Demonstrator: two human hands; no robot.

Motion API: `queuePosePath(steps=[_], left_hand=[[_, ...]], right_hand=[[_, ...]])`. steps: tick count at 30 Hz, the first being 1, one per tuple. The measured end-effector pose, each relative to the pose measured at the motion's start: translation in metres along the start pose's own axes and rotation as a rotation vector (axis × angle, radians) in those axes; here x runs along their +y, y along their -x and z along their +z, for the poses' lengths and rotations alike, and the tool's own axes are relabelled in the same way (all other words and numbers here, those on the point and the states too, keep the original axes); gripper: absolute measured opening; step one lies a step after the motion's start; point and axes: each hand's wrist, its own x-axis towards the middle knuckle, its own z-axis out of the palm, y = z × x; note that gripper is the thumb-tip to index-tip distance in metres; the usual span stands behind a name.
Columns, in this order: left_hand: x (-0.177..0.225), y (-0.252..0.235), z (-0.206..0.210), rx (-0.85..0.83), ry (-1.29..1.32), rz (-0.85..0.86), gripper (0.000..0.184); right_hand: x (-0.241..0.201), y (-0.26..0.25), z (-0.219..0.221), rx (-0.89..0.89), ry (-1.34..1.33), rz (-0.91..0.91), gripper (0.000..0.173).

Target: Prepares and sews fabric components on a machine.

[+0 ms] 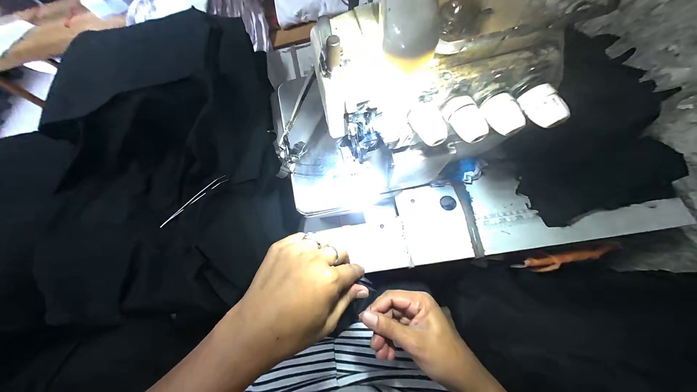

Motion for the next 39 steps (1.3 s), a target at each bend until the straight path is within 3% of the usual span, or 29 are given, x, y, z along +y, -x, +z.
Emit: queuePosePath(steps=[4,8,10,13,15,17,19,21,24,28,30,33,35,39], left_hand=[[-0.001,-0.001,0.014,0.088,0.064,0.006,0.031],[-0.005,0.025,0.019,0.113,0.115,-0.084,0.029],[-0.019,0.057,0.013,0.133,0.157,-0.192,0.029],[-0.053,0.1,-0.011,0.376,0.092,-0.442,0.029],[-0.077,0.112,-0.017,0.533,-0.042,-0.556,0.029],[-0.095,0.11,0.0,0.573,-0.079,-0.621,0.031],[-0.1,0.105,0.021,0.527,-0.095,-0.63,0.031],[-0.091,0.098,0.021,0.587,-0.115,-0.648,0.03],[-0.064,0.063,-0.014,0.788,-0.051,-0.591,0.026],[-0.064,-0.011,-0.032,0.664,0.088,-0.543,0.052],[-0.085,-0.034,-0.028,0.608,0.151,-0.563,0.047],[-0.123,-0.042,-0.034,0.617,0.195,-0.636,0.023],[-0.128,-0.04,-0.034,0.602,0.178,-0.637,0.022],[-0.071,-0.029,-0.03,0.772,0.097,-0.595,0.03]], right_hand=[[0.004,-0.007,-0.004,-0.003,0.011,-0.087,0.009],[-0.002,-0.014,-0.029,0.107,0.453,-0.332,0.01],[-0.025,-0.016,-0.05,0.256,0.706,-0.448,0.009],[-0.068,-0.025,-0.066,0.592,0.98,-0.657,0.015],[-0.077,-0.043,-0.051,0.654,1.066,-0.763,0.013],[-0.061,-0.069,-0.04,0.58,1.12,-0.732,0.011],[-0.04,-0.084,-0.041,0.518,1.176,-0.617,0.027],[-0.033,-0.085,-0.042,0.523,1.167,-0.584,0.045],[-0.045,-0.078,-0.041,0.579,1.093,-0.674,0.031],[-0.077,-0.087,-0.016,0.7,1.039,-0.726,0.023],[-0.089,-0.098,-0.004,0.752,1.089,-0.743,0.027],[-0.093,-0.117,0.001,0.734,1.13,-0.764,0.026],[-0.087,-0.118,0.0,0.738,1.124,-0.787,0.017],[-0.079,-0.09,0.007,0.612,0.989,-0.85,0.015]])
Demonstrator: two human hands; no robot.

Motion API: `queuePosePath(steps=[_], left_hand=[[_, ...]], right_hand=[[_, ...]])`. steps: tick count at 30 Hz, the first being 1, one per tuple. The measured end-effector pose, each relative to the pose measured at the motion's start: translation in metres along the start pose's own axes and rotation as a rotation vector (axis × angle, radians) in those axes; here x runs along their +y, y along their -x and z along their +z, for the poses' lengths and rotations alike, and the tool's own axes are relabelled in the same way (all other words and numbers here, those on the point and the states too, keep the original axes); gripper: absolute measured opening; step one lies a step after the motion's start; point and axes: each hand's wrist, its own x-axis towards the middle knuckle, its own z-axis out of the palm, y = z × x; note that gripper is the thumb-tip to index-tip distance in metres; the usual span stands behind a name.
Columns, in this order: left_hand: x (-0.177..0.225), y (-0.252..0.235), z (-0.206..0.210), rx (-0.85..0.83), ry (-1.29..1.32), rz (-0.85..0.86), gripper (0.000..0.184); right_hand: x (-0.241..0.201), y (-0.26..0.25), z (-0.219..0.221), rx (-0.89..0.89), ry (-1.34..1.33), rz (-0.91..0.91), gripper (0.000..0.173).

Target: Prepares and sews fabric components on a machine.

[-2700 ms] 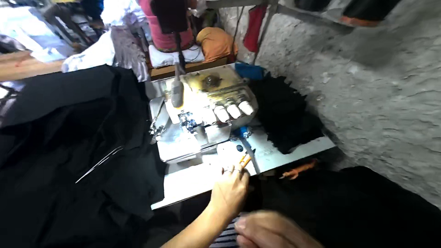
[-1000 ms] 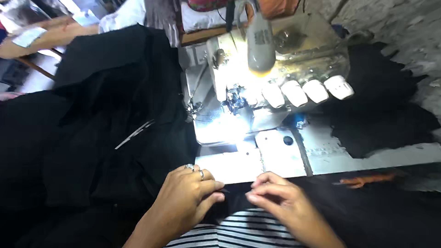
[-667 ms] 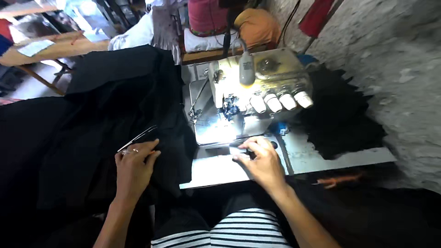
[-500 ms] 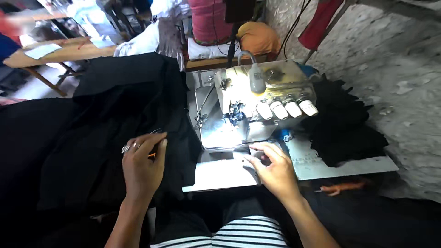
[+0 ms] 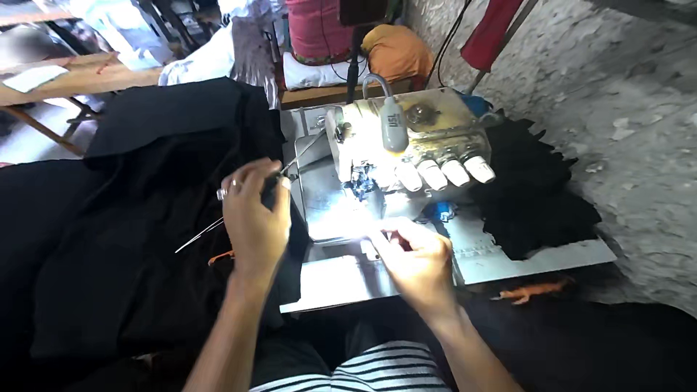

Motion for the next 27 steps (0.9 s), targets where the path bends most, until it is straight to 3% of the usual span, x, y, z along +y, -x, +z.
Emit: queuePosePath(steps=[1,4,8,10,14,17,21,25,27], left_hand=[[0.016,0.019,0.002,0.019,0.039,0.003,0.024],[0.049,0.067,0.015,-0.194,0.142,0.028,0.022],[0.05,0.085,0.0,-0.15,0.038,0.226,0.03],[0.047,0.089,-0.013,-0.197,0.043,0.28,0.03],[0.044,0.094,-0.037,-0.202,0.084,0.324,0.022],[0.014,0.089,-0.062,-0.181,0.016,0.299,0.023],[-0.065,0.067,-0.082,-0.186,-0.156,0.239,0.018],[-0.129,0.032,-0.075,-0.277,-0.257,0.011,0.021],[-0.147,0.023,-0.066,-0.343,-0.26,-0.025,0.022]], right_hand=[[-0.007,0.01,-0.002,-0.041,-0.047,-0.009,0.015],[-0.02,0.037,-0.001,-0.164,-0.099,-0.074,0.014],[-0.014,0.03,-0.014,-0.1,-0.004,-0.108,0.016],[-0.014,0.013,-0.022,-0.092,0.045,-0.241,0.021],[-0.03,-0.008,-0.015,-0.306,-0.042,-0.574,0.017],[-0.032,-0.006,-0.016,-0.27,-0.136,-0.547,0.015],[-0.01,0.011,-0.016,-0.201,-0.189,-0.387,0.015],[-0.006,0.03,-0.015,-0.203,-0.424,-0.222,0.013],[-0.01,0.036,-0.014,-0.191,-0.522,-0.136,0.012]])
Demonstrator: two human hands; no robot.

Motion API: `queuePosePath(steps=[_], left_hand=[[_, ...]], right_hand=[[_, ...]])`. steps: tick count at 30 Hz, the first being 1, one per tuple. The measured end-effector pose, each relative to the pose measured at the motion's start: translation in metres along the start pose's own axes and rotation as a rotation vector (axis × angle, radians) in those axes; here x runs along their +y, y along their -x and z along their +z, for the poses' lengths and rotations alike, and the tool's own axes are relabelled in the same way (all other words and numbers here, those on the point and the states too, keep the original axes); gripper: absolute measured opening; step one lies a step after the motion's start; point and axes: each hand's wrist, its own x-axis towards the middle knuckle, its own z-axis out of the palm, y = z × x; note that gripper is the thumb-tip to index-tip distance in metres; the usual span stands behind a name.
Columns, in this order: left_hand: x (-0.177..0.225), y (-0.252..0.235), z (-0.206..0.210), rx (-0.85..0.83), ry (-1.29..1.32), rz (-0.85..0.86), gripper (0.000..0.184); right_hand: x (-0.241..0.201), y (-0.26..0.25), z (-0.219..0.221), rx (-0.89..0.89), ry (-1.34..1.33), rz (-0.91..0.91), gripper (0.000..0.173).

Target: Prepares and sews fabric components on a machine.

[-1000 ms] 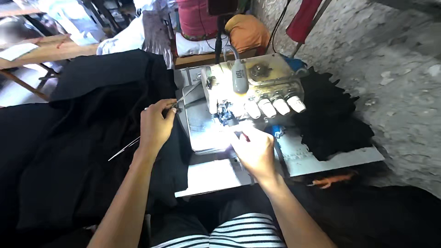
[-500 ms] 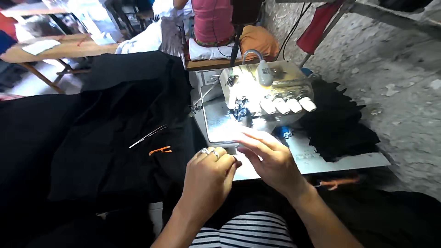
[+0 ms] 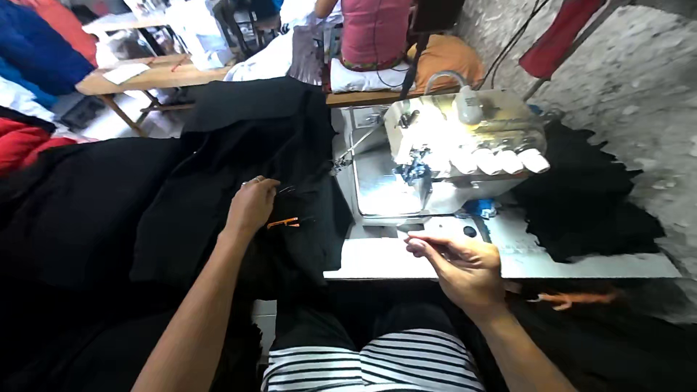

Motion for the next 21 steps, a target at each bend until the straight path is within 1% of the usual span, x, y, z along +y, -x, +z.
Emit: queuePosePath(steps=[3,5,6,8,10,12,13,14,16,18,21], left_hand=[[-0.014,-0.009,0.013,-0.108,-0.011,0.056,0.019],[-0.016,-0.012,0.016,-0.114,-0.012,0.067,0.019],[-0.016,-0.011,0.014,-0.085,-0.003,0.054,0.019],[-0.007,-0.003,0.005,0.057,0.039,0.0,0.022],[0.023,0.01,-0.009,0.203,0.109,-0.049,0.032],[0.074,0.028,-0.015,0.266,0.245,-0.03,0.038],[0.103,0.036,-0.012,0.253,0.345,0.01,0.036],[0.128,0.044,-0.008,0.198,0.437,0.058,0.032],[0.162,0.054,0.004,0.088,0.514,0.107,0.029],[0.18,0.06,0.015,0.039,0.58,0.101,0.032],[0.191,0.065,0.022,-0.003,0.719,0.099,0.032]], right_hand=[[0.008,0.002,0.001,0.054,0.028,0.118,0.01],[0.021,0.001,-0.003,0.082,0.033,0.197,0.009],[0.026,0.001,-0.005,0.098,0.005,0.228,0.009],[0.033,-0.002,-0.006,0.129,-0.064,0.263,0.01],[0.036,-0.004,-0.005,0.151,-0.115,0.286,0.009],[0.037,-0.006,-0.004,0.156,-0.171,0.31,0.009],[0.034,-0.006,-0.004,0.155,-0.189,0.328,0.009],[0.03,-0.006,-0.003,0.154,-0.196,0.344,0.008],[0.016,-0.003,-0.003,0.16,-0.184,0.349,0.008],[0.0,0.002,-0.003,0.164,-0.176,0.333,0.007],[-0.017,0.007,-0.005,0.153,-0.173,0.334,0.007]])
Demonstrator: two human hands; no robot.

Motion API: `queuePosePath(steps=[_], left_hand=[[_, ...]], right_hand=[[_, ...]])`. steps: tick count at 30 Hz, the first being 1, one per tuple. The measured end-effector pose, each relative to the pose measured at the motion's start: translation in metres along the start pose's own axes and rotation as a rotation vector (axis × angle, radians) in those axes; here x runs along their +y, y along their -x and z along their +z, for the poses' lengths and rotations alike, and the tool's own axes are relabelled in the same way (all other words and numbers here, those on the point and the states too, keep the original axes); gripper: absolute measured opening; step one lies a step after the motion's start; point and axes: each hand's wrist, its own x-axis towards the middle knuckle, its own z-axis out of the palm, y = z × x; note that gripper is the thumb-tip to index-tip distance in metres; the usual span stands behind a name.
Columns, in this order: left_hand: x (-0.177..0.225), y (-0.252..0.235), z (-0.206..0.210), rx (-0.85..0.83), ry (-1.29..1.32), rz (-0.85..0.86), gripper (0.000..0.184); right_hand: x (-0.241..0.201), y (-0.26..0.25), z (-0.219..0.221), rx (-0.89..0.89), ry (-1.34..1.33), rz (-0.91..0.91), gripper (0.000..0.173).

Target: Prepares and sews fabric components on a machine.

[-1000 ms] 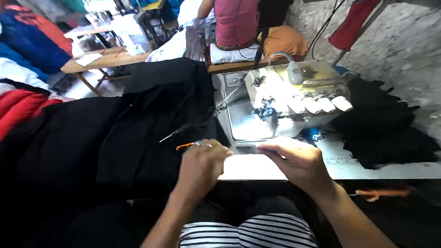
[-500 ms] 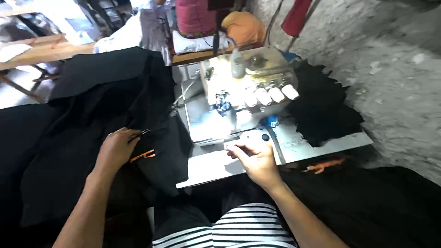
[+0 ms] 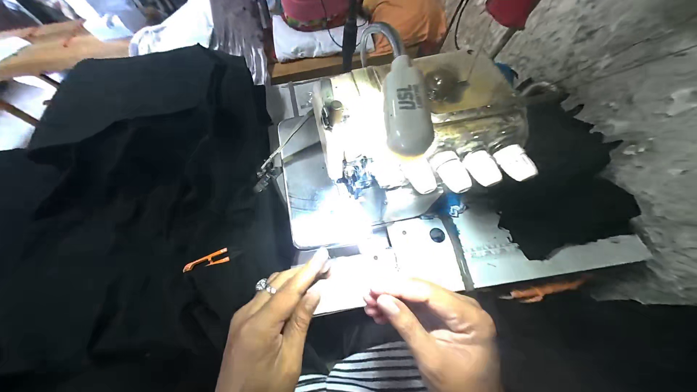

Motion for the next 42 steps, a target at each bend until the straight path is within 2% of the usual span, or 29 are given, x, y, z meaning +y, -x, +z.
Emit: queuePosePath(steps=[3,8,16,35,38,40,42], left_hand=[[0.007,0.0,0.007,0.032,0.076,0.022,0.028],[0.013,0.005,0.021,0.109,-0.07,0.021,0.017],[0.013,0.005,0.026,0.169,-0.227,0.035,0.016],[0.014,0.004,0.031,0.164,-0.244,0.017,0.012],[0.014,0.005,0.032,0.154,-0.19,0.002,0.012],[0.014,0.006,0.03,0.152,-0.145,0.004,0.011],[0.015,0.004,0.026,0.127,-0.105,0.025,0.01]], right_hand=[[-0.001,0.006,0.001,0.008,-0.033,0.02,0.006],[0.008,0.004,0.008,0.06,-0.121,0.027,0.009],[0.013,0.0,0.013,0.049,-0.16,0.052,0.009],[0.016,0.0,0.016,0.04,-0.137,-0.004,0.009],[0.017,0.002,0.017,0.088,-0.203,0.004,0.019],[0.023,0.004,0.014,0.137,-0.257,0.039,0.03],[0.029,0.004,0.009,0.142,-0.387,0.217,0.016]])
